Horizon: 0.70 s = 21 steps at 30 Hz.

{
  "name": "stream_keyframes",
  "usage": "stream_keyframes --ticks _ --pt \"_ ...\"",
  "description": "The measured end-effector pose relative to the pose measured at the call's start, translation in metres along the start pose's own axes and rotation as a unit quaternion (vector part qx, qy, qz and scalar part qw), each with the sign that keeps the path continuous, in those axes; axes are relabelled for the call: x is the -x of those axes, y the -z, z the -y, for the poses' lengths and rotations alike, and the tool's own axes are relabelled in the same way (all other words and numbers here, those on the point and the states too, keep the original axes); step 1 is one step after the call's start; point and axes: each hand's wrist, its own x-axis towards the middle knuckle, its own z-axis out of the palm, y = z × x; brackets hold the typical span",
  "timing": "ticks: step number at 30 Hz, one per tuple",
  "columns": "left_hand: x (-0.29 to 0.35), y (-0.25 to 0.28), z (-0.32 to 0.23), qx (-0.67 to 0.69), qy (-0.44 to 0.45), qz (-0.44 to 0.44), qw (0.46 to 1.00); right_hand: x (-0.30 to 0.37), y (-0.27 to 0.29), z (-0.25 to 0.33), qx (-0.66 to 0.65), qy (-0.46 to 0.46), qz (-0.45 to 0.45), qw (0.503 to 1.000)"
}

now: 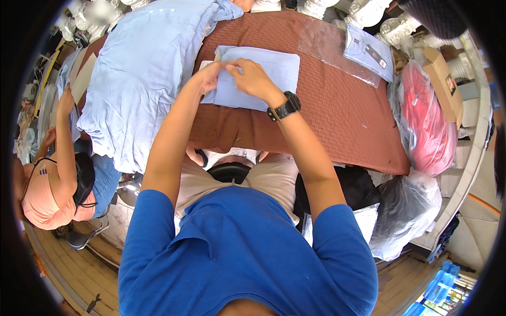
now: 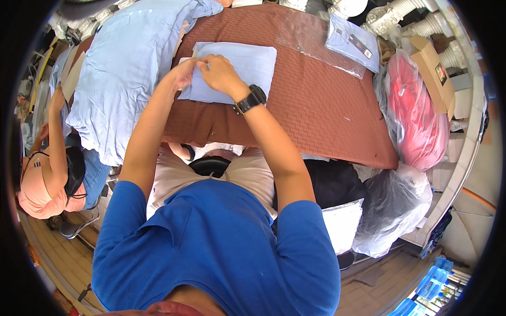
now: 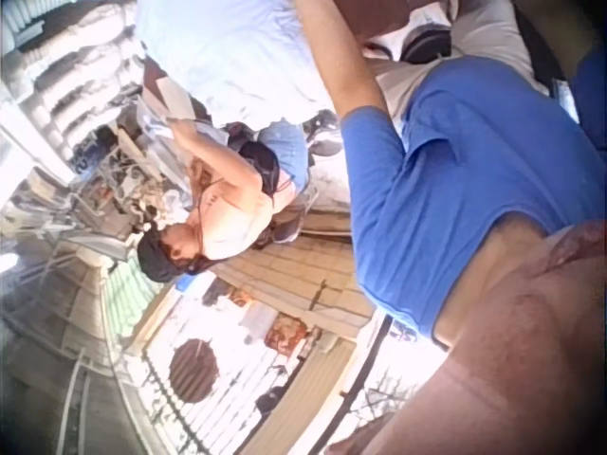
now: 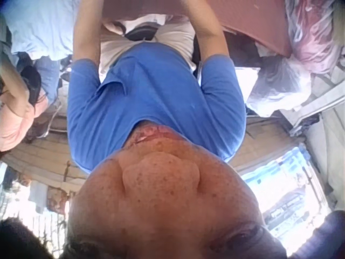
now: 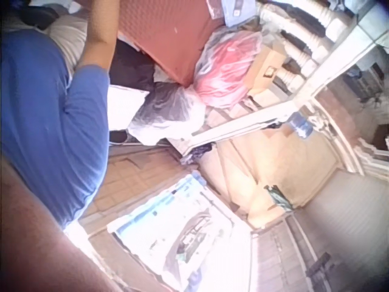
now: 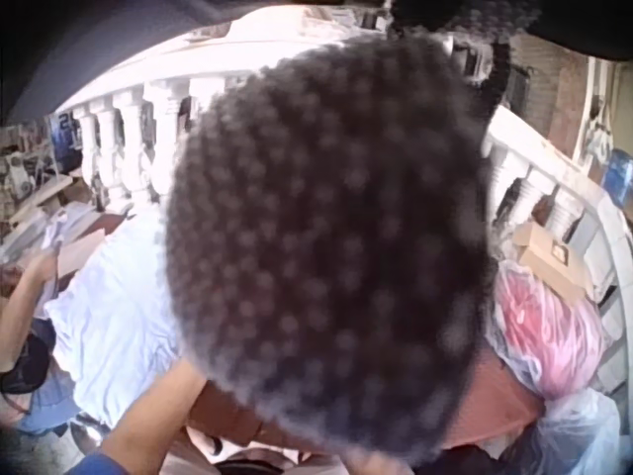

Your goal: The person folds a light blue button-down shirt on a table and places it into a clear plastic bag.

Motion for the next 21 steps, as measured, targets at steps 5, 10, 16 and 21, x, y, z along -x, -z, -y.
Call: stream_keyframes --ticks 5,10,16,21 --pt "0.005 -0.028 0.002 -0.012 -0.075 -0.054 0.996 0.023 0.033 -0.054 0.033 0.04 -0.18 0.982" --pt "-0.003 -0.002 0.008 -0.177 -0.146 -0.16 0.96 0.051 0.065 -0.091 0.174 0.011 -0.232 0.957" --pt "-0.01 0.012 0.019 -0.295 -0.113 -0.22 0.923 0.06 0.049 -0.102 0.141 -0.084 -0.179 0.97" --pt "0.008 0.005 0.013 -0.221 -0.227 -0.15 0.936 0.062 0.036 -0.085 0.256 0.02 -0.211 0.943"
